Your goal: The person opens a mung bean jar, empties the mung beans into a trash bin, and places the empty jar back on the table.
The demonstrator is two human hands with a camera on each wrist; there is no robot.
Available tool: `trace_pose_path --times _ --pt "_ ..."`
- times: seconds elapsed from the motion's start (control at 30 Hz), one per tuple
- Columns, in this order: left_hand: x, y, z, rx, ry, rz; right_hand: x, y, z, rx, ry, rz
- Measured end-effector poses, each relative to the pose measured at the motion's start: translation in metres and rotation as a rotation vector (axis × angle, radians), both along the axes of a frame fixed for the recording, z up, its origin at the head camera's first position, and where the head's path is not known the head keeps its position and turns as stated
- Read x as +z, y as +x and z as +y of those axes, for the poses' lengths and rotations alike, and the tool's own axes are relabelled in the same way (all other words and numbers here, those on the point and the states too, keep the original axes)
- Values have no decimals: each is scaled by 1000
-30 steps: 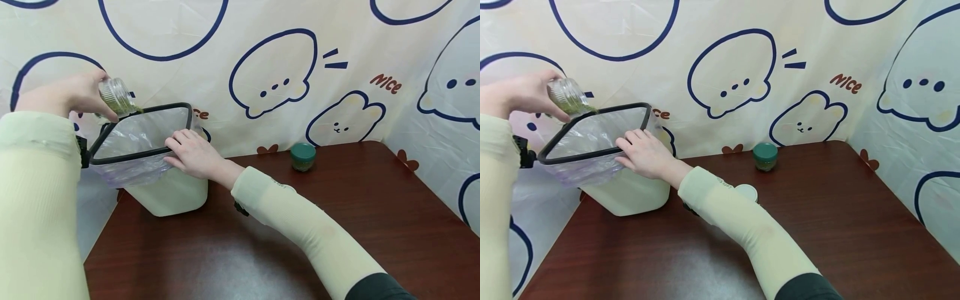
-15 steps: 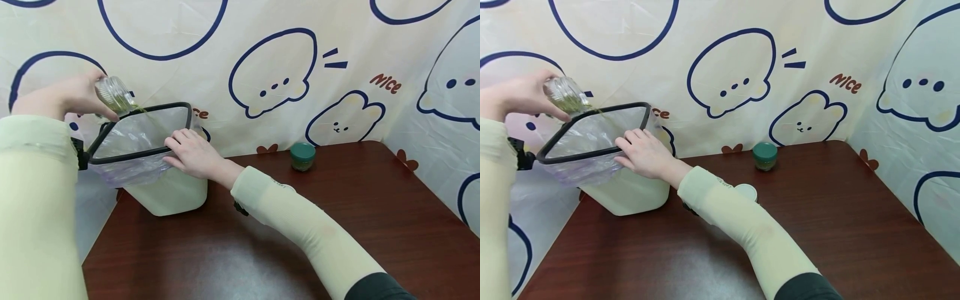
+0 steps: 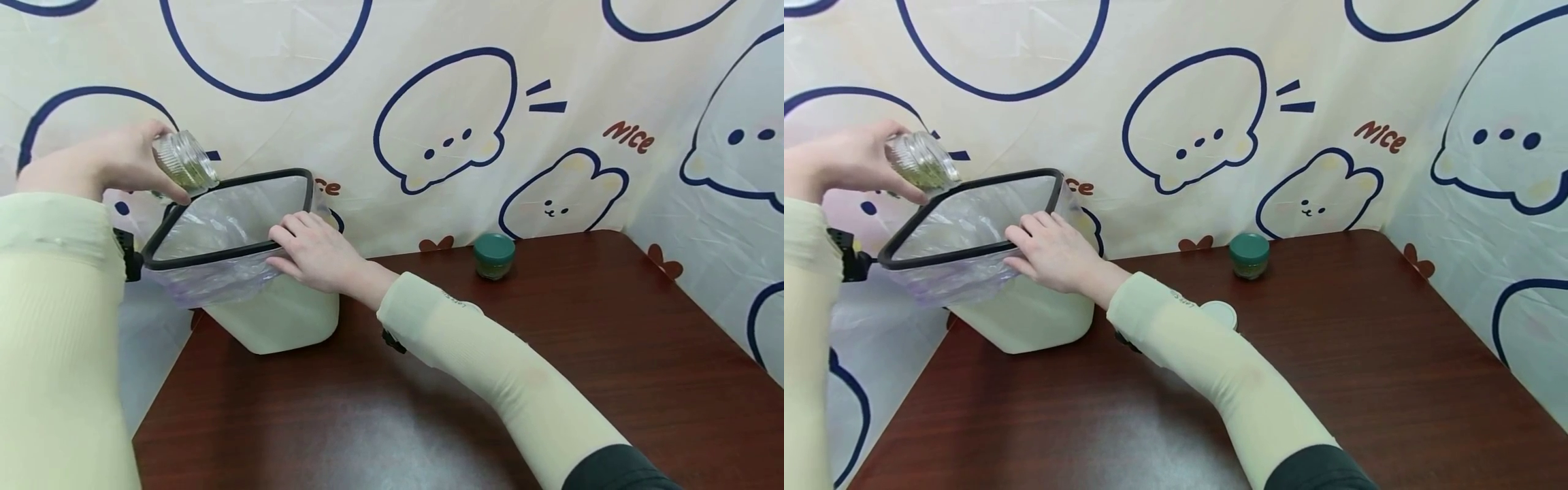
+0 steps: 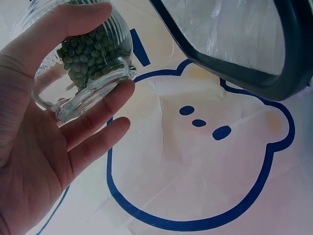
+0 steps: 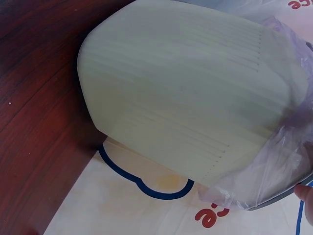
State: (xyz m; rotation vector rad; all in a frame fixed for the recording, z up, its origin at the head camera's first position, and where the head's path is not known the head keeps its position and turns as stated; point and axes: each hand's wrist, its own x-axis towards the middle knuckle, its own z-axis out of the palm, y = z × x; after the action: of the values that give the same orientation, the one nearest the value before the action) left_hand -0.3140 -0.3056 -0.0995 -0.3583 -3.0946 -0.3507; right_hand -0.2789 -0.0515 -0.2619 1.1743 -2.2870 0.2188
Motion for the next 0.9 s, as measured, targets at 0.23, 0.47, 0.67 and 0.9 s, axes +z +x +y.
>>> trace_pose_path --times 0.23,0.47,0.67,0.9 --pt "-2 -3 6 15 -32 -40 0 0 0 -9 10 4" --pt "-4 -7 13 17 -32 -76 -1 1 0 -10 15 1" --pt "-3 -6 15 10 -21 -73 -1 1 1 -7 8 15" --pt "-2 -4 13 7 -37 -76 0 1 0 -12 12 8"
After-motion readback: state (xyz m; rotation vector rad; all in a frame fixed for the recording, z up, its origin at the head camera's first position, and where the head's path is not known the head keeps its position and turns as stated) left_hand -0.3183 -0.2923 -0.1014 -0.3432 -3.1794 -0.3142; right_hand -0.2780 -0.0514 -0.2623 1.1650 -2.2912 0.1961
